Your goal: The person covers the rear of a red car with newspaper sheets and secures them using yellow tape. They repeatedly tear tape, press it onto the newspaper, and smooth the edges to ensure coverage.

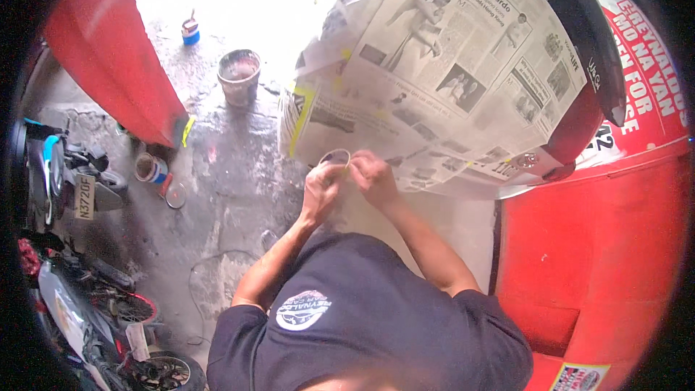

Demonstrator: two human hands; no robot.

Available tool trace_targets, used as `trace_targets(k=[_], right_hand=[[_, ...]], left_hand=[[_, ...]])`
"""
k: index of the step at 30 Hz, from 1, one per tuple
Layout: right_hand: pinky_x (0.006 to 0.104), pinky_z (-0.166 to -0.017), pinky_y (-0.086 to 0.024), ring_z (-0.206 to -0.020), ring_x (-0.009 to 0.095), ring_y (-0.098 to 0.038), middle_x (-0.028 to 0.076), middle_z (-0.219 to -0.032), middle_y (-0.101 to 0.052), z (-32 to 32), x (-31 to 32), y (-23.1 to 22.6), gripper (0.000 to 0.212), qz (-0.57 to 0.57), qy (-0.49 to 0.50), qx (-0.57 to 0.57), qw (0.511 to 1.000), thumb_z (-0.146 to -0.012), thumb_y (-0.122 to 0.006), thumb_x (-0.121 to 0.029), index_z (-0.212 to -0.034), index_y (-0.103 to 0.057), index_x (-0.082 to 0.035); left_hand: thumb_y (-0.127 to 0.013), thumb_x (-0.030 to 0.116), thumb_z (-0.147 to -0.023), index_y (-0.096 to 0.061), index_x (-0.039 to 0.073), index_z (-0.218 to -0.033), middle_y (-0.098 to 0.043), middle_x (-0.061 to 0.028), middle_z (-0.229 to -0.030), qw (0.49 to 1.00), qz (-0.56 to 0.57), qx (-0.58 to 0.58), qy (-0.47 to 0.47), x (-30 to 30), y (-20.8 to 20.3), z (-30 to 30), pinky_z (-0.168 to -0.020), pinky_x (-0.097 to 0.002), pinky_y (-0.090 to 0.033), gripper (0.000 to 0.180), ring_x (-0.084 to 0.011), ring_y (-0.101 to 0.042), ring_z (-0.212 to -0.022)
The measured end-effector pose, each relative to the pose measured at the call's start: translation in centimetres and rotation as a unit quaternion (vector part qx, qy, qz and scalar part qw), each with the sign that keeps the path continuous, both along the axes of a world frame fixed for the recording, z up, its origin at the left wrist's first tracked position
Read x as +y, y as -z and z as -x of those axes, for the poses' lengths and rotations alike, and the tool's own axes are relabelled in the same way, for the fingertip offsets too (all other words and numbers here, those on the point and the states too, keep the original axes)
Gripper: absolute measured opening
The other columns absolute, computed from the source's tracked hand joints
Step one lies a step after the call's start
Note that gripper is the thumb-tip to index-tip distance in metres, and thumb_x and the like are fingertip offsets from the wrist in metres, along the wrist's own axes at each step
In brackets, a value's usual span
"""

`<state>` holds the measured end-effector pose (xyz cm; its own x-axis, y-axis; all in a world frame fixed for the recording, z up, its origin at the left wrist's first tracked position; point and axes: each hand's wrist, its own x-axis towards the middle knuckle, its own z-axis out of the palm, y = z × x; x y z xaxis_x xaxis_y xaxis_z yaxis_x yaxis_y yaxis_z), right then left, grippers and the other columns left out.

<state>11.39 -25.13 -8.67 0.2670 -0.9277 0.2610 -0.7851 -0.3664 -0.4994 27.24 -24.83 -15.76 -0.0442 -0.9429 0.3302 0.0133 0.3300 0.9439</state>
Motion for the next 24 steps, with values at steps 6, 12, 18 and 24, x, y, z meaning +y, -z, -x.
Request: trace_targets(k=[6, 12, 18, 24], right_hand=[[0.0443, -0.076, -0.056, -0.090, 0.035, -0.068, 0.017, -0.098, -0.066, 2.5, -1.3, 1.0, 0.010, 0.044, -0.035, -0.005, 0.998, -0.088, -0.064, -0.002, -0.096, -0.065, 0.002], [0.0435, -0.076, -0.054, -0.088, 0.035, -0.068, 0.016, -0.097, -0.067, 3.9, -2.6, 0.9, 0.005, 0.006, -0.055, -0.103, 0.993, -0.087, -0.066, -0.003, -0.090, -0.063, 0.001], [0.0388, -0.081, -0.054, -0.092, 0.032, -0.069, 0.015, -0.101, -0.070, 5.1, -4.4, 1.2, 0.007, -0.070, -0.047, -0.155, 0.984, -0.085, -0.067, -0.004, -0.092, -0.067, 0.000], [0.0320, -0.085, -0.053, -0.098, 0.017, -0.066, 0.005, -0.104, -0.071, 5.4, -6.4, -5.5, 0.019, -0.170, -0.112, -0.338, 0.919, -0.088, -0.067, -0.012, -0.101, -0.071, 0.002]], left_hand=[[-0.069, 0.009, -0.087, -0.072, 0.002, -0.098, -0.068, -0.0152, -0.090, 0.999, -0.026, -0.043, -0.014, -0.2, -0.5, 2.5, -0.082, -0.0457, -0.046, 0.013, -0.0363, -0.064, -0.089], [-0.069, 0.004, -0.085, -0.073, 0.001, -0.101, -0.068, -0.0151, -0.091, 0.991, -0.014, -0.115, -0.067, -0.4, -0.8, 3.7, -0.082, -0.0420, -0.050, 0.017, -0.0339, -0.065, -0.090], [-0.070, 0.008, -0.087, -0.074, 0.003, -0.104, -0.070, -0.0130, -0.094, 0.988, -0.007, -0.142, -0.057, -0.9, -2.2, 3.9, -0.083, -0.0408, -0.048, 0.018, -0.0307, -0.065, -0.092], [-0.071, 0.010, -0.091, -0.074, -0.001, -0.107, -0.072, -0.0050, -0.107, 0.928, -0.233, 0.207, 0.205, -4.3, -5.1, -2.5, -0.086, -0.0300, -0.050, 0.020, -0.0150, -0.064, -0.094]])
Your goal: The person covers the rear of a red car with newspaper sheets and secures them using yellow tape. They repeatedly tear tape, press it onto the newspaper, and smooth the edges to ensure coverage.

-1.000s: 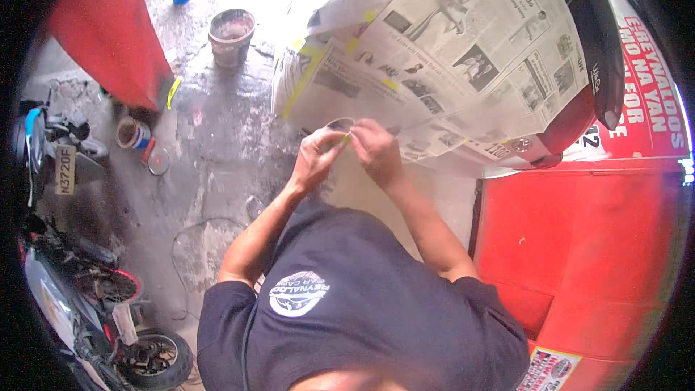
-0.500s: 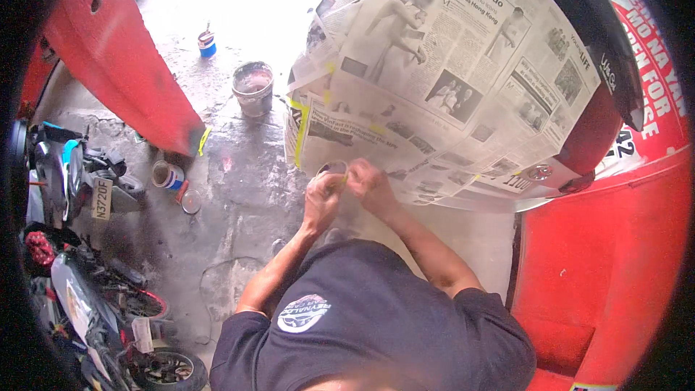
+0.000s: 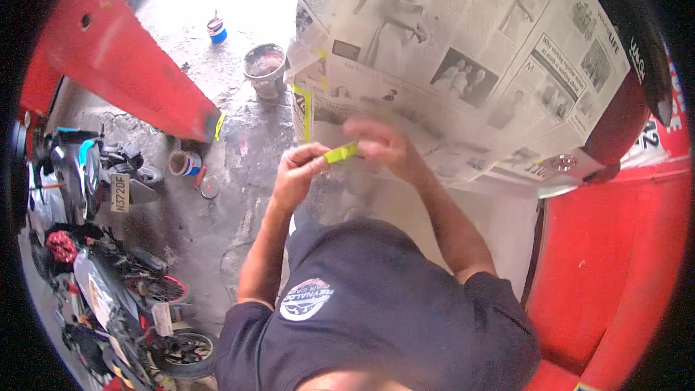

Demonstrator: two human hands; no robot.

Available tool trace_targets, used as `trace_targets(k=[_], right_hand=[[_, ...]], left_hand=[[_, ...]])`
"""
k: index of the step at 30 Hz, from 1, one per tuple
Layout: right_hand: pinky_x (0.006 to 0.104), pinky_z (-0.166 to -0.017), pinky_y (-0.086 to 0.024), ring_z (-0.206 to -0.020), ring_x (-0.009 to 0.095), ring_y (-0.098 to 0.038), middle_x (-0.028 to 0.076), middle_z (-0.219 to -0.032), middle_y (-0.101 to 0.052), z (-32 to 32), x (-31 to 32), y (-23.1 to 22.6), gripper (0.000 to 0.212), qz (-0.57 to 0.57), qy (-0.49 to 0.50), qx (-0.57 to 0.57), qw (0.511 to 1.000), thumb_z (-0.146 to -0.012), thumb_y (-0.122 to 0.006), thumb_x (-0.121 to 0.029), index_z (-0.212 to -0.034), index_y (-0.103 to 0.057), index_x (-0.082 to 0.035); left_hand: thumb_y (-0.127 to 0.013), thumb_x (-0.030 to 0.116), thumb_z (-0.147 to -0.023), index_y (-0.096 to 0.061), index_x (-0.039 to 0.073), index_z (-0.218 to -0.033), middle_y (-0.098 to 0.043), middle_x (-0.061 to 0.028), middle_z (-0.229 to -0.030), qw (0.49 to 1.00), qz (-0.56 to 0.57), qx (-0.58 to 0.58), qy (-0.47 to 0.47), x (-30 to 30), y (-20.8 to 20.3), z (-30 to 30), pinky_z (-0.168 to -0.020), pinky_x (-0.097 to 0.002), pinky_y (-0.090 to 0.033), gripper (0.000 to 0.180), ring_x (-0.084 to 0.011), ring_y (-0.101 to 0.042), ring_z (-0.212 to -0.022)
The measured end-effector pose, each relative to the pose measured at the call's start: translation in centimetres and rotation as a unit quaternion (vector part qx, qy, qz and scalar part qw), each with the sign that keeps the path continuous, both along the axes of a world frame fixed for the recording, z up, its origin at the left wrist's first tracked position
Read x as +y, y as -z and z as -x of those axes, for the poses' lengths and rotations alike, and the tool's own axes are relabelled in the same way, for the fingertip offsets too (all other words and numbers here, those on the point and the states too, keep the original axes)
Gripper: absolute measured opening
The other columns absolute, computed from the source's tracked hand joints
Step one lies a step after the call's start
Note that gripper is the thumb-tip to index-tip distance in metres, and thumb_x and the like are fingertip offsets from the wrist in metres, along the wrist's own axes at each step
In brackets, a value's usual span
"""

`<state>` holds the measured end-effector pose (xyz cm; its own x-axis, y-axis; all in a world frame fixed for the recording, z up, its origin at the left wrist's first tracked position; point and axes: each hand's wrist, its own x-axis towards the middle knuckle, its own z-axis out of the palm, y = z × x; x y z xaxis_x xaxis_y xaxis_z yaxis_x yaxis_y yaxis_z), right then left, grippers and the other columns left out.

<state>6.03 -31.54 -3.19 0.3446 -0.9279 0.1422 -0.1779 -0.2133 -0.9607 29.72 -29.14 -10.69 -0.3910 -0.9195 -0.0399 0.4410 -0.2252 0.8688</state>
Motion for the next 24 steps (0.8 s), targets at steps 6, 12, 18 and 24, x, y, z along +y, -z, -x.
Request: trace_targets(k=[6, 12, 18, 24], right_hand=[[0.0288, -0.081, -0.052, -0.085, 0.011, -0.064, 0.004, -0.091, -0.070, -4.1, -0.8, -3.7, 0.022, -0.102, 0.053, 0.040, 0.992, -0.095, -0.060, -0.009, -0.110, -0.069, 0.004], [0.0331, -0.077, -0.052, -0.084, 0.016, -0.065, 0.012, -0.089, -0.071, -10.4, -1.3, -3.9, 0.025, -0.023, 0.189, 0.100, 0.977, -0.087, -0.059, -0.010, -0.104, -0.070, 0.004], [0.0275, -0.067, -0.050, -0.072, 0.010, -0.061, 0.005, -0.081, -0.068, -14.0, 0.2, -2.1, 0.021, -0.023, 0.376, 0.079, 0.923, -0.090, -0.058, -0.008, -0.099, -0.072, 0.004], [0.0237, -0.060, -0.040, -0.066, 0.006, -0.050, -0.004, -0.073, -0.059, -8.2, 2.6, 0.8, 0.021, 0.006, 0.521, 0.034, 0.853, -0.093, -0.060, -0.014, -0.099, -0.074, 0.000]], left_hand=[[-0.070, 0.003, -0.093, -0.071, -0.004, -0.117, -0.070, -0.0115, -0.121, 0.981, 0.149, -0.008, -0.123, -6.1, -4.8, -1.6, -0.104, -0.0350, -0.048, 0.025, -0.0184, -0.063, -0.116], [-0.079, 0.003, -0.084, -0.075, 0.002, -0.106, -0.069, -0.0126, -0.107, 0.909, 0.320, -0.211, -0.165, -9.3, -5.3, -3.7, -0.086, -0.0363, -0.056, 0.022, -0.0271, -0.068, -0.100], [-0.074, -0.002, -0.081, -0.070, 0.001, -0.091, -0.067, -0.0130, -0.094, 0.862, 0.455, -0.186, -0.126, -11.6, -5.3, -4.4, -0.070, -0.0384, -0.056, 0.011, -0.0308, -0.066, -0.082], [-0.067, -0.005, -0.077, -0.069, 0.001, -0.089, -0.064, -0.0140, -0.088, 0.821, 0.560, -0.053, -0.102, -12.1, -7.5, -4.2, -0.066, -0.0387, -0.054, 0.013, -0.0308, -0.066, -0.078]])
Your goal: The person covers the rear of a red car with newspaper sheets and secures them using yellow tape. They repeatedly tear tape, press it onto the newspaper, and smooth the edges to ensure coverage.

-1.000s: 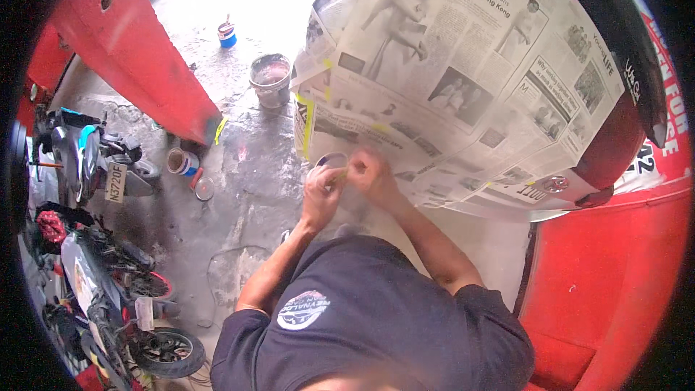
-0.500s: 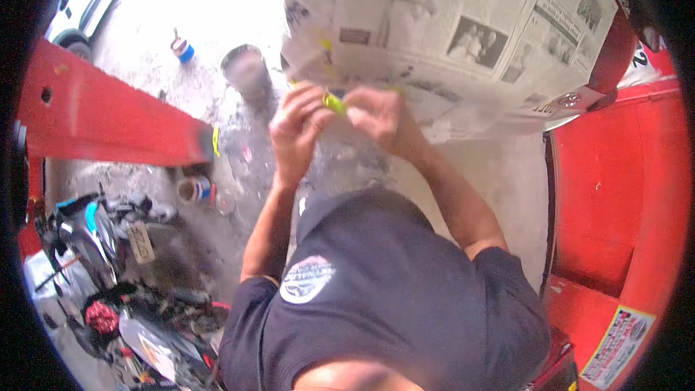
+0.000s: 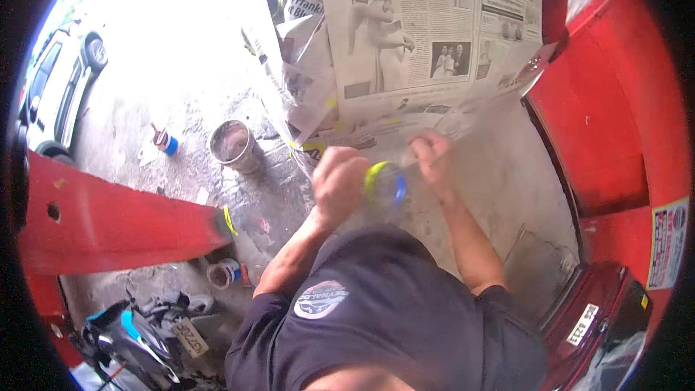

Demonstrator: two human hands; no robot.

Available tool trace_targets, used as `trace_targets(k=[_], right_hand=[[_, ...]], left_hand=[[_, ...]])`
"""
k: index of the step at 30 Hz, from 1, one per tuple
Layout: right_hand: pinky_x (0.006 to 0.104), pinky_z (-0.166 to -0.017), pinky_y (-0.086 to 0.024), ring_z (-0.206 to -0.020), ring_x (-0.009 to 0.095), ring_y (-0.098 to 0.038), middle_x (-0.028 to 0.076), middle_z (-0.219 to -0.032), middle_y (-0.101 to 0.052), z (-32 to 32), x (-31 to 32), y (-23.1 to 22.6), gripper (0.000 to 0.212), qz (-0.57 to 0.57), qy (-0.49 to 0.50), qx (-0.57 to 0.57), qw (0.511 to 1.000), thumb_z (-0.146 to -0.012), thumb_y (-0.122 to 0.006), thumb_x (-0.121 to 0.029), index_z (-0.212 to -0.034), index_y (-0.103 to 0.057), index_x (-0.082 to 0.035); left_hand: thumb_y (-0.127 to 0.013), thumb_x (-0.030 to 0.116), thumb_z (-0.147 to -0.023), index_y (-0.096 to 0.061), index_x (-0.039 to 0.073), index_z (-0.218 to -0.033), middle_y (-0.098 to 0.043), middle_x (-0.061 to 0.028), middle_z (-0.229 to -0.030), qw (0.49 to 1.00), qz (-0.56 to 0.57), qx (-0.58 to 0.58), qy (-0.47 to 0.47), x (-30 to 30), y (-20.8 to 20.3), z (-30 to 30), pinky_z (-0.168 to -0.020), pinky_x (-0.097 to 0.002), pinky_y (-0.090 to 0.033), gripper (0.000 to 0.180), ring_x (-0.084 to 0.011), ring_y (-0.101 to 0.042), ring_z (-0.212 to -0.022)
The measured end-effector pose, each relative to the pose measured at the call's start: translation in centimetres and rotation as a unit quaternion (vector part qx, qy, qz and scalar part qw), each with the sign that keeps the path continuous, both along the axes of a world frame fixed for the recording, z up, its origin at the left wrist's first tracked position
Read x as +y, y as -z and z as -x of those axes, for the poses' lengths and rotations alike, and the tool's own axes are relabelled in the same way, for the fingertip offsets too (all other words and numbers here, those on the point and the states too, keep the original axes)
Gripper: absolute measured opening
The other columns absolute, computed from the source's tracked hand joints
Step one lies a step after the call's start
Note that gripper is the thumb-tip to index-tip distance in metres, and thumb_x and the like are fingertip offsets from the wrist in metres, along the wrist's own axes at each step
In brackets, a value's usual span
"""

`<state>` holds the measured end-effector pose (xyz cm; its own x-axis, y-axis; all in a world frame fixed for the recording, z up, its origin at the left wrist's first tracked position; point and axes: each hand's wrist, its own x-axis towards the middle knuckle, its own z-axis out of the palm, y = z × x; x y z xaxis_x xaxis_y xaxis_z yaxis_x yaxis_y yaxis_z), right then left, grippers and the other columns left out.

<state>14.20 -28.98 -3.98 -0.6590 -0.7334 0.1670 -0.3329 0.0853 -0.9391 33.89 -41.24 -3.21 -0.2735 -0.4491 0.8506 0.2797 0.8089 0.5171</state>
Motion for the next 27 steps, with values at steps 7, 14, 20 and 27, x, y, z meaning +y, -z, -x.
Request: trace_targets(k=[7, 14, 20, 27], right_hand=[[0.0302, -0.087, -0.050, -0.087, 0.013, -0.061, 0.004, -0.091, -0.065, -5.8, -2.5, -3.8, 0.037, 0.046, -0.106, -0.083, 0.990, -0.105, -0.050, -0.025, -0.115, -0.070, 0.004], [0.0288, -0.094, -0.051, -0.101, 0.011, -0.065, 0.006, -0.108, -0.072, -8.0, -2.5, -3.9, 0.035, 0.055, -0.111, -0.144, 0.982, -0.106, -0.057, -0.025, -0.121, -0.069, 0.004], [0.0259, -0.091, -0.050, -0.102, 0.009, -0.064, 0.004, -0.110, -0.072, -8.1, -4.1, -1.5, 0.035, 0.051, -0.113, -0.197, 0.973, -0.102, -0.065, -0.024, -0.123, -0.068, 0.003], [0.0271, -0.084, -0.049, -0.092, 0.010, -0.062, 0.005, -0.098, -0.070, -8.8, -3.6, 0.6, 0.028, 0.074, -0.062, -0.206, 0.974, -0.096, -0.062, -0.017, -0.110, -0.071, 0.005]], left_hand=[[-0.069, -0.002, -0.086, -0.067, -0.001, -0.092, -0.065, -0.0167, -0.092, 0.997, -0.072, -0.029, 0.029, -2.3, -3.2, 0.2, -0.067, -0.0401, -0.054, 0.006, -0.0321, -0.067, -0.078], [-0.071, -0.001, -0.087, -0.068, -0.001, -0.094, -0.066, -0.0165, -0.091, 0.997, 0.003, -0.072, -0.014, -3.4, -2.3, 0.8, -0.071, -0.0411, -0.055, 0.008, -0.0339, -0.067, -0.082], [-0.068, -0.003, -0.080, -0.067, 0.000, -0.094, -0.067, -0.0167, -0.093, 0.993, 0.064, -0.099, -0.012, -4.4, -1.9, 0.3, -0.074, -0.0435, -0.056, 0.014, -0.0355, -0.068, -0.088], [-0.070, 0.004, -0.076, -0.063, 0.005, -0.092, -0.064, -0.0109, -0.096, 0.989, 0.041, -0.131, -0.050, -2.3, -0.9, 0.4, -0.064, -0.0405, -0.057, 0.018, -0.0304, -0.068, -0.084]])
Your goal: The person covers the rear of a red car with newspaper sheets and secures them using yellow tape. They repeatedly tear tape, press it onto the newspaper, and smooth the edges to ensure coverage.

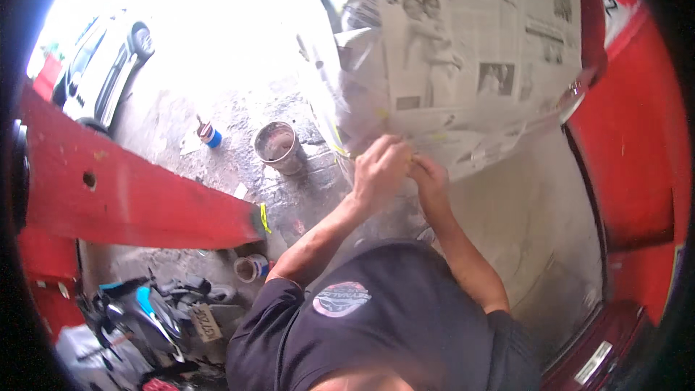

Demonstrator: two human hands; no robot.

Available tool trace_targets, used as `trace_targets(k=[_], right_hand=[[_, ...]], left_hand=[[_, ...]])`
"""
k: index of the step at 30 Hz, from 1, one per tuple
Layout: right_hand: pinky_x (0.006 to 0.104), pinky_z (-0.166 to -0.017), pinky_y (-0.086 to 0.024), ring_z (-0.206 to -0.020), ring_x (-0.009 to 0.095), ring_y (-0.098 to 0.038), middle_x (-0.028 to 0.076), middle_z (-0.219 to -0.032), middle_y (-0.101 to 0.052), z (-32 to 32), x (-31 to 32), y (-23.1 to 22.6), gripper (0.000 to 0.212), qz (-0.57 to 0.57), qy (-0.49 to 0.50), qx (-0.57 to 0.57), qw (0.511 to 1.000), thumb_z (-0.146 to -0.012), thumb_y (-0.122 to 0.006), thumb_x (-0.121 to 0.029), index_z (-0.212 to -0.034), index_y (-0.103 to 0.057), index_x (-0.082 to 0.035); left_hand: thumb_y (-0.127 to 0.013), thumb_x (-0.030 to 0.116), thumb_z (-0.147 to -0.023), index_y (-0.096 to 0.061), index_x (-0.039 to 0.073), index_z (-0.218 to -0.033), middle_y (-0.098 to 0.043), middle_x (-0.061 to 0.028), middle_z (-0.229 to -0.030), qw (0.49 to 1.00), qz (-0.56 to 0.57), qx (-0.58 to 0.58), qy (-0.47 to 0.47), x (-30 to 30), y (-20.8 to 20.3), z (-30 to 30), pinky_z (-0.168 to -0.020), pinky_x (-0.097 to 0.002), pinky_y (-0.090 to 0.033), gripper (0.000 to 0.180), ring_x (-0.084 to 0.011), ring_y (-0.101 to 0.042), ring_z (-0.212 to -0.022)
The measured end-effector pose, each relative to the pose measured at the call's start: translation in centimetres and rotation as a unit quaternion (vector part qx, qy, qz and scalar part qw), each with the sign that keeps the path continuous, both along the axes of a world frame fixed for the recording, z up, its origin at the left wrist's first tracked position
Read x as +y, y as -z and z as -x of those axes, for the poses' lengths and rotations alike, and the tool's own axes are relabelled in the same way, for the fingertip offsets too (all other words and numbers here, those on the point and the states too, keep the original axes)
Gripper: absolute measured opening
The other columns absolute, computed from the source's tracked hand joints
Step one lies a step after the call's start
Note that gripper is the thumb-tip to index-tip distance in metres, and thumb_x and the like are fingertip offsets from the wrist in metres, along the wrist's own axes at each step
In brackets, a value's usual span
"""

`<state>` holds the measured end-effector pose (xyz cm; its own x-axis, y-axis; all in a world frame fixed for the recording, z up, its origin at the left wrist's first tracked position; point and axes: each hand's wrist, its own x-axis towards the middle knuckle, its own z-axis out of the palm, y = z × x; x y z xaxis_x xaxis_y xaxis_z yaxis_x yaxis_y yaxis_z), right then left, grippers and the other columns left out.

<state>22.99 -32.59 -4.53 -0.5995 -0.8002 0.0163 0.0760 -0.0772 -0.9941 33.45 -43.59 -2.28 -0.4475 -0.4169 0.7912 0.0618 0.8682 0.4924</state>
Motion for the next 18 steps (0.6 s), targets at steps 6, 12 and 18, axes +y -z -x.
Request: trace_targets(k=[6, 12, 18], right_hand=[[0.0292, -0.067, -0.048, -0.070, 0.015, -0.060, 0.009, -0.087, -0.068, 1.5, 0.9, -1.0, 0.023, -0.011, -0.036, -0.026, 0.999, -0.092, -0.057, -0.015, -0.092, -0.069, 0.004], [0.0266, -0.061, -0.044, -0.065, 0.012, -0.054, 0.004, -0.083, -0.064, 4.0, 1.7, -0.7, 0.017, 0.012, 0.003, 0.160, 0.987, -0.092, -0.057, -0.014, -0.091, -0.068, -0.001], [0.0202, -0.055, -0.043, -0.068, 0.004, -0.054, 0.000, -0.085, -0.061, 8.3, 4.2, -0.9, 0.014, -0.039, 0.081, -0.039, 0.995, -0.095, -0.062, -0.016, -0.097, -0.068, -0.004]], left_hand=[[-0.072, 0.004, -0.071, -0.064, 0.006, -0.094, -0.065, -0.0083, -0.095, 1.000, -0.026, 0.009, -0.006, 0.8, -0.3, -0.6, -0.065, -0.0393, -0.056, 0.025, -0.0285, -0.067, -0.084], [-0.071, 0.003, -0.070, -0.064, 0.003, -0.092, -0.062, -0.0093, -0.091, 0.997, 0.007, 0.071, 0.003, 0.8, 0.7, -0.4, -0.064, -0.0390, -0.055, 0.023, -0.0279, -0.065, -0.083], [-0.066, -0.004, -0.074, -0.067, 0.002, -0.090, -0.065, -0.0129, -0.086, 0.985, -0.010, 0.168, 0.036, -0.6, -1.3, 0.1, -0.064, -0.0406, -0.055, 0.017, -0.0321, -0.066, -0.079]])
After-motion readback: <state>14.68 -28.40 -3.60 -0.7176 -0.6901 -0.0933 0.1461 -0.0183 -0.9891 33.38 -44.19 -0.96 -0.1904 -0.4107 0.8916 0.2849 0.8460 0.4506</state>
